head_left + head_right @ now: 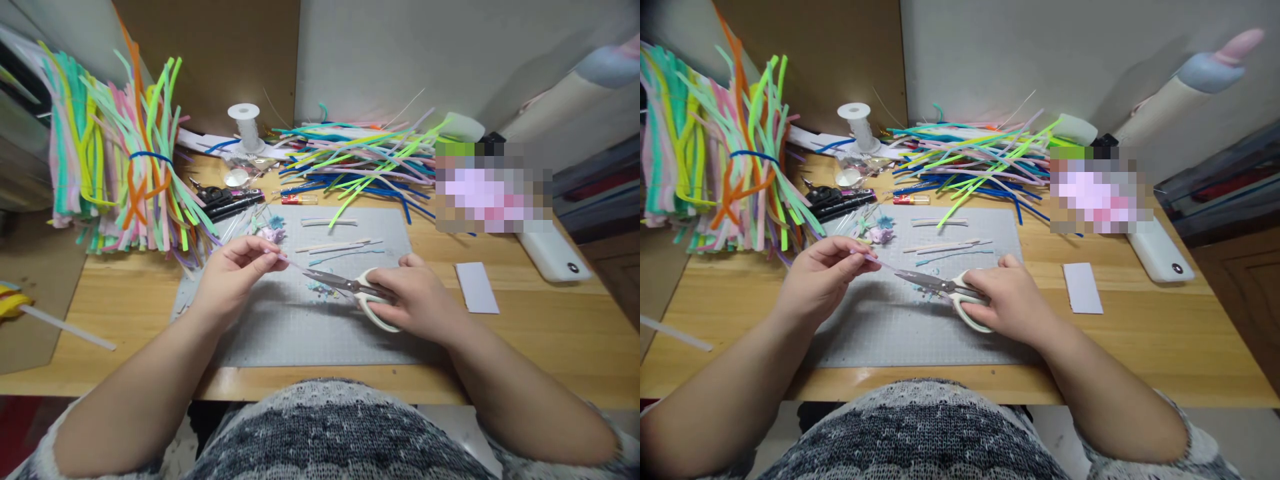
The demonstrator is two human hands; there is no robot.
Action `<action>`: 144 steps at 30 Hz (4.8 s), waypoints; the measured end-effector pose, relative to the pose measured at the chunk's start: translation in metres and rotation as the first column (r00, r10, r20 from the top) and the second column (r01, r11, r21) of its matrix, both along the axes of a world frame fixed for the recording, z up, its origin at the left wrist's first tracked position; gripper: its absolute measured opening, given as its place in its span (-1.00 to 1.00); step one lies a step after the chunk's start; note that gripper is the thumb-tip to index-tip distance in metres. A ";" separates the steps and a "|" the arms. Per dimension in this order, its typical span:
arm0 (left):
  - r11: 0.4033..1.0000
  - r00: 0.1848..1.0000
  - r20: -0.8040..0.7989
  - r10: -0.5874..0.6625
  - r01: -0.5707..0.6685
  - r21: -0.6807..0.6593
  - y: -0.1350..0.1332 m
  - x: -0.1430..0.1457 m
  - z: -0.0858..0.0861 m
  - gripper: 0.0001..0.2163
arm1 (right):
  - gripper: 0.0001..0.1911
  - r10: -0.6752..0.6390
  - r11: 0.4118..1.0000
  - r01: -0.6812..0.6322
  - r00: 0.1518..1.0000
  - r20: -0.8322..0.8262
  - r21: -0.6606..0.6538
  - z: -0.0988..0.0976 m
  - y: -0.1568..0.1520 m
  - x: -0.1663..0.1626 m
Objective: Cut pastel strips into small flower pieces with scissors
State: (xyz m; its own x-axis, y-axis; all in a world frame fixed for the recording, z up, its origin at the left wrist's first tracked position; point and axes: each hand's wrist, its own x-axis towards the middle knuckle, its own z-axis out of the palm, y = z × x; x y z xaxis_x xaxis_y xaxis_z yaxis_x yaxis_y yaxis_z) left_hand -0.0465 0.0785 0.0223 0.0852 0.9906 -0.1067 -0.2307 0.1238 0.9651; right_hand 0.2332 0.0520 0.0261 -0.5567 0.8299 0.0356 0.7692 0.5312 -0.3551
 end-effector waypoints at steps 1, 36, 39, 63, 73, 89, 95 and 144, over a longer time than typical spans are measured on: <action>1.000 1.000 -0.003 0.022 -0.022 0.009 0.000 0.000 0.000 -0.86 | -0.83 -0.015 1.000 0.016 1.000 -0.013 0.018 0.001 0.000 0.000; 0.983 0.983 0.160 0.087 -0.059 -0.176 0.010 -0.003 0.000 -0.83 | -0.80 -0.095 0.978 0.073 0.990 0.101 0.197 0.003 -0.001 0.004; 0.979 0.978 0.178 0.106 -0.071 -0.192 0.010 -0.002 0.001 -0.84 | -0.79 -0.076 0.982 0.059 0.993 0.088 0.181 0.002 -0.001 0.004; 0.956 0.955 0.250 0.162 -0.088 -0.280 0.010 -0.003 0.000 -0.93 | -0.83 -0.056 0.976 0.055 0.998 0.001 0.210 0.001 -0.003 0.002; 0.959 0.966 0.247 0.072 0.002 -0.285 0.005 0.002 -0.004 -0.92 | -0.80 -0.101 0.965 0.092 0.994 0.027 0.245 0.002 -0.004 -0.001; 0.943 0.969 0.243 0.036 0.047 -0.330 0.004 0.005 -0.001 -0.91 | -0.81 -0.124 0.926 0.066 0.983 0.134 0.373 0.000 -0.004 -0.001; 0.925 0.969 0.243 0.032 0.064 -0.375 0.004 0.007 -0.001 -0.90 | -0.81 -0.116 0.931 0.063 0.985 0.128 0.359 0.002 -0.004 -0.002; 0.926 0.946 0.322 -0.025 0.143 -0.349 0.001 0.005 0.000 -0.88 | -0.84 -0.071 0.980 0.059 0.996 0.055 0.192 0.002 -0.003 -0.001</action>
State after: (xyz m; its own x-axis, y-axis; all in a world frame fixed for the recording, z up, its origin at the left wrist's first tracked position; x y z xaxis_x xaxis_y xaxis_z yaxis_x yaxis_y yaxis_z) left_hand -0.0414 0.0798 0.0219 0.2532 0.8753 -0.4119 -0.4799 0.4834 0.7322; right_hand 0.2322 0.0488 0.0281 -0.5079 0.8458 0.1633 0.8214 0.5326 -0.2039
